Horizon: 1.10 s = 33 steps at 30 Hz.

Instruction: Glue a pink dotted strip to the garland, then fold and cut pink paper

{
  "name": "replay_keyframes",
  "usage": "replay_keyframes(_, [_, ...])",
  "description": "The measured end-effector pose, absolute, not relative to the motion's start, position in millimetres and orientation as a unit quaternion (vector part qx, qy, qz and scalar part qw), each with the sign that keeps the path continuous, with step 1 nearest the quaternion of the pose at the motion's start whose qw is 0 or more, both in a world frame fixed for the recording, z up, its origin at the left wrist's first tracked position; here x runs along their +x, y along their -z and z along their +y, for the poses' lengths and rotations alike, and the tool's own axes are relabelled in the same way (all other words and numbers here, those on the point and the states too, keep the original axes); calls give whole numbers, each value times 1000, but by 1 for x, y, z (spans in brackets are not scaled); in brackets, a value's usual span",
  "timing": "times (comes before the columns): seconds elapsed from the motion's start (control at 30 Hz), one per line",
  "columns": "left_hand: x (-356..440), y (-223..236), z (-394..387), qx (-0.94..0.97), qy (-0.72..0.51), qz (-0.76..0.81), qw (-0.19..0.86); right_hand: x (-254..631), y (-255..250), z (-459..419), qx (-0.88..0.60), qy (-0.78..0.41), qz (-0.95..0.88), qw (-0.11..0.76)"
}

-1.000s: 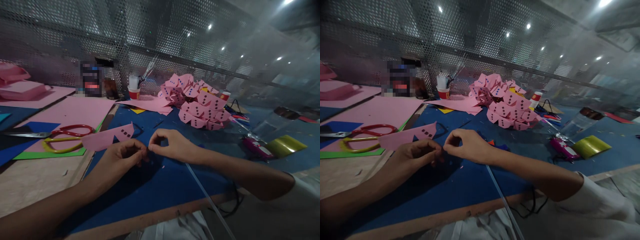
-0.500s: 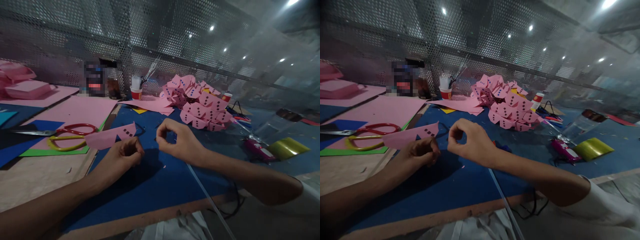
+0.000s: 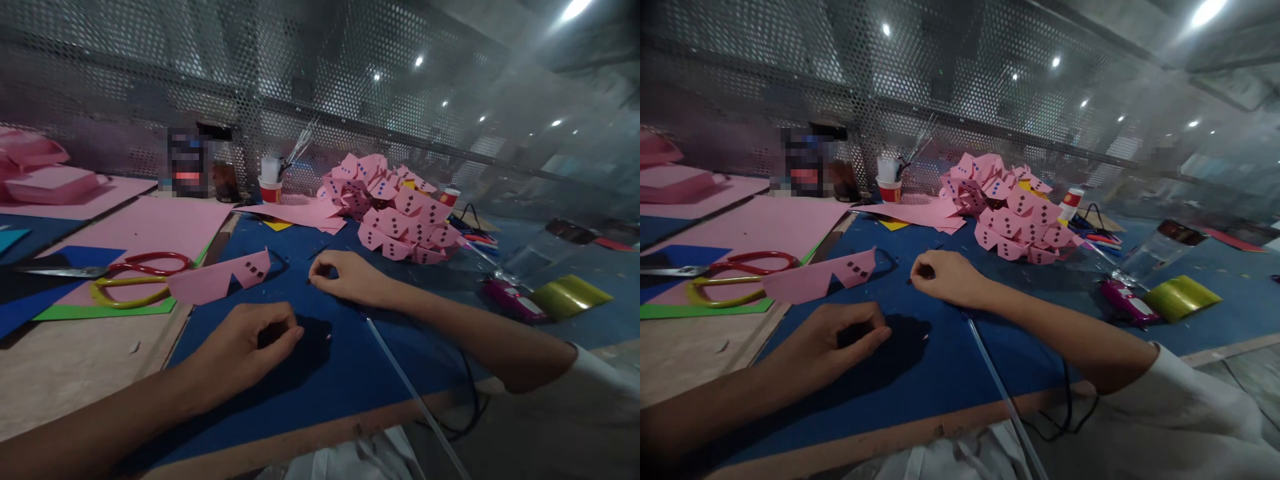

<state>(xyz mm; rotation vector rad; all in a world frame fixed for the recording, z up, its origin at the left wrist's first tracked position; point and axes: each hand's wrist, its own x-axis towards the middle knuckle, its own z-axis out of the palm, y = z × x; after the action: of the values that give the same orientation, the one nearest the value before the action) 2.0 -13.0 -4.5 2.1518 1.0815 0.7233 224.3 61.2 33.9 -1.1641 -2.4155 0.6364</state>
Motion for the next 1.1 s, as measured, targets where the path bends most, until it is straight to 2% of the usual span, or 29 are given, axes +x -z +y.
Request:
replay_keyframes(0.4, [3, 3, -14, 826, -271, 399, 291, 225, -31, 76, -413, -175, -885, 125])
replay_keyframes(0.67, [2, 4, -15, 829, -272, 400, 281, 214, -30, 92, -376, -184, -895, 156])
replay_keyframes(0.8, [2, 3, -14, 830, -271, 400, 278, 199, -25, 109, -323, -120, -926, 152])
replay_keyframes(1.1, [2, 5, -14, 832, -271, 397, 278, 178, -17, 127, -297, 3, -953, 60])
